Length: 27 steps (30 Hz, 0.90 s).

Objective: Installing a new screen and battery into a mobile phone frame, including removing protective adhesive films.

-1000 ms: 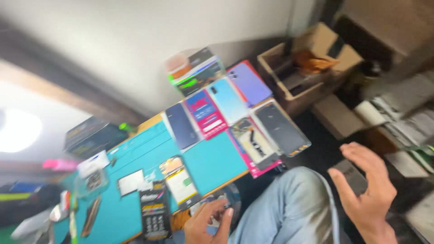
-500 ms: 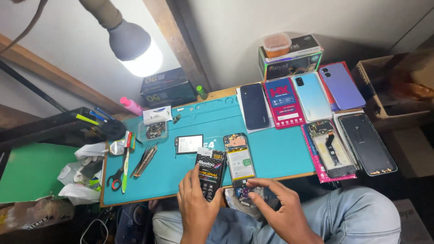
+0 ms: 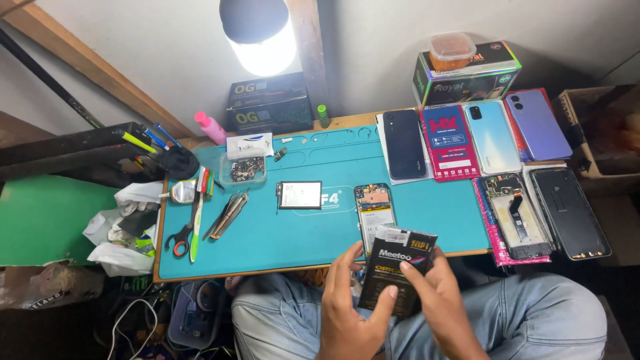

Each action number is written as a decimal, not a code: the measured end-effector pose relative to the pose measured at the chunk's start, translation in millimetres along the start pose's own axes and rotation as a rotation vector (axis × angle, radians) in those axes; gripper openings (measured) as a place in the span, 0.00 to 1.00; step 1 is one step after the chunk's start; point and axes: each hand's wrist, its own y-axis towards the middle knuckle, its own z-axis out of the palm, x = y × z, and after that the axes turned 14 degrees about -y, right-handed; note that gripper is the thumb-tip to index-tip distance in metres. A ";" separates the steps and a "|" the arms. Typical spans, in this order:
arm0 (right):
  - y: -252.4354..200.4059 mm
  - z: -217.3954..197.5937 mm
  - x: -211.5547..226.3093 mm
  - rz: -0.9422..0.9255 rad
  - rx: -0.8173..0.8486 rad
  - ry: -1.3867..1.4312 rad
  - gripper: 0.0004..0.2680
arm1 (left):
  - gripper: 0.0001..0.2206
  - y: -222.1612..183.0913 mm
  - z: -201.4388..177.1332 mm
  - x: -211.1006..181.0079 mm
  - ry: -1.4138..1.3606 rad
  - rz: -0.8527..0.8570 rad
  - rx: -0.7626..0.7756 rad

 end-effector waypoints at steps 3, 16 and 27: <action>-2.4 -18.5 5.8 0.091 -0.018 -0.116 0.22 | 0.26 10.2 0.7 4.0 -0.182 -0.267 0.048; -11.1 -54.5 4.1 -0.547 0.044 -1.081 0.40 | 0.09 15.6 -0.2 -7.8 -0.437 -0.367 0.154; 7.5 -4.7 20.1 -0.919 0.281 -1.496 0.37 | 0.09 42.9 -50.4 22.5 -0.381 -0.690 0.042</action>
